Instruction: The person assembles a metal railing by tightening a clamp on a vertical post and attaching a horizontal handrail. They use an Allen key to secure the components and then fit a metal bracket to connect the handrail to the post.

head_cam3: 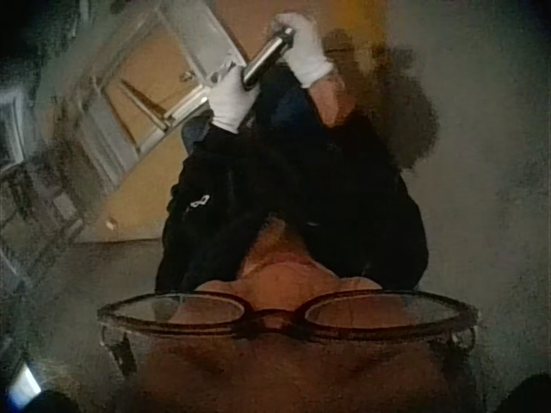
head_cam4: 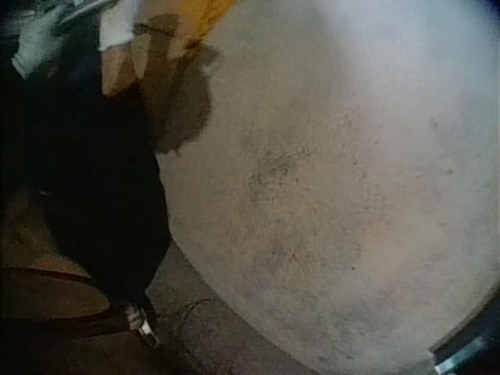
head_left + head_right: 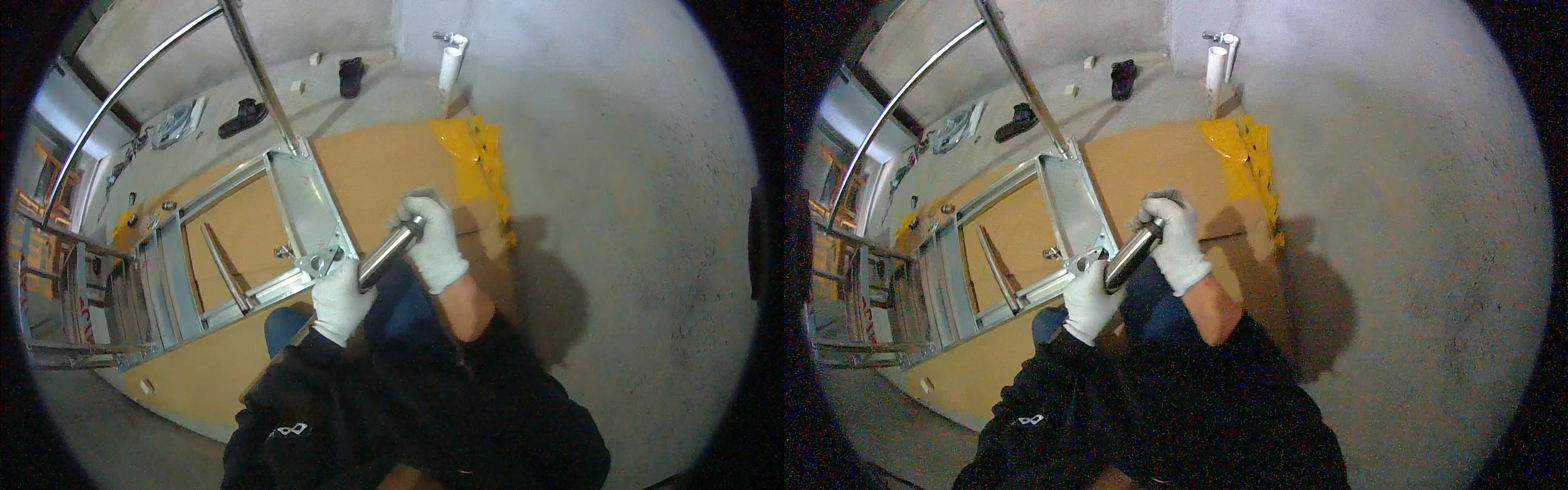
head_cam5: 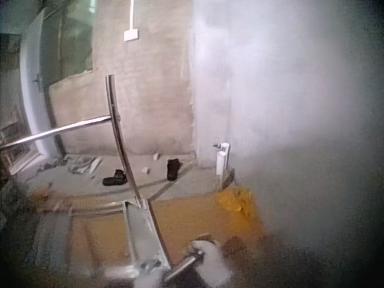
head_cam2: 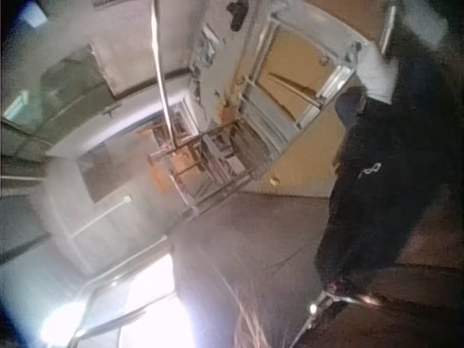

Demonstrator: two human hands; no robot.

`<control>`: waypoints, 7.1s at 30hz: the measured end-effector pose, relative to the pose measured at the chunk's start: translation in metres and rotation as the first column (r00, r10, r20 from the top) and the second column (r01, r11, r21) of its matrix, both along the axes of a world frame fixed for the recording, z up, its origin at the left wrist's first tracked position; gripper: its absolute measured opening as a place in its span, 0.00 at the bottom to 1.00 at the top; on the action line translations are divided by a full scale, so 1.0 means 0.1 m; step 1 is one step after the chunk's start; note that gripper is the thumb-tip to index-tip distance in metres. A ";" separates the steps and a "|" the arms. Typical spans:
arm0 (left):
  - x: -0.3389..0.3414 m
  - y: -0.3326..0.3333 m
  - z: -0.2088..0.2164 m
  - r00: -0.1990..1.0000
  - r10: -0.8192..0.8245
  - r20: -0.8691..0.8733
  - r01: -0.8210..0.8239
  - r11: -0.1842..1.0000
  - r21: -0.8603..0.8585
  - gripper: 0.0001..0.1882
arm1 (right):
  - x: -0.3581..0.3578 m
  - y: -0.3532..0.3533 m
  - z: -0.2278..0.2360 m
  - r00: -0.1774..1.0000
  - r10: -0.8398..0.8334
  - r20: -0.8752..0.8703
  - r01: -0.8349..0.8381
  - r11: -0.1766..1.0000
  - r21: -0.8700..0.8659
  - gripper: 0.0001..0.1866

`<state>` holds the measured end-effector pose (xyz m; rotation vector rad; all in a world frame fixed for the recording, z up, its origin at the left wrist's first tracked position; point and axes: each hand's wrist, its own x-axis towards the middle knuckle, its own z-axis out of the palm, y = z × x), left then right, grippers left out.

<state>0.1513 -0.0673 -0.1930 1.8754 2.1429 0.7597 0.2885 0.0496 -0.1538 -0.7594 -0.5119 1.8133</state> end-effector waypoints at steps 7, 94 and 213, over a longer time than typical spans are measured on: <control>-0.10 0.19 0.02 0.987 0.131 0.090 -0.127 0.991 -0.045 0.17 | -0.31 0.21 -0.14 0.978 -0.170 -0.119 0.183 0.977 0.107 0.06; 0.08 0.30 -0.34 0.946 0.194 0.260 -0.054 0.885 -0.463 0.29 | -0.27 0.38 -0.80 0.998 0.058 0.006 -0.056 0.985 -0.164 0.07; -2.55 -0.81 0.36 0.083 -0.239 0.967 -0.654 0.719 0.234 0.17 | 0.17 -0.51 0.32 0.591 0.046 0.805 -0.591 0.704 0.394 0.24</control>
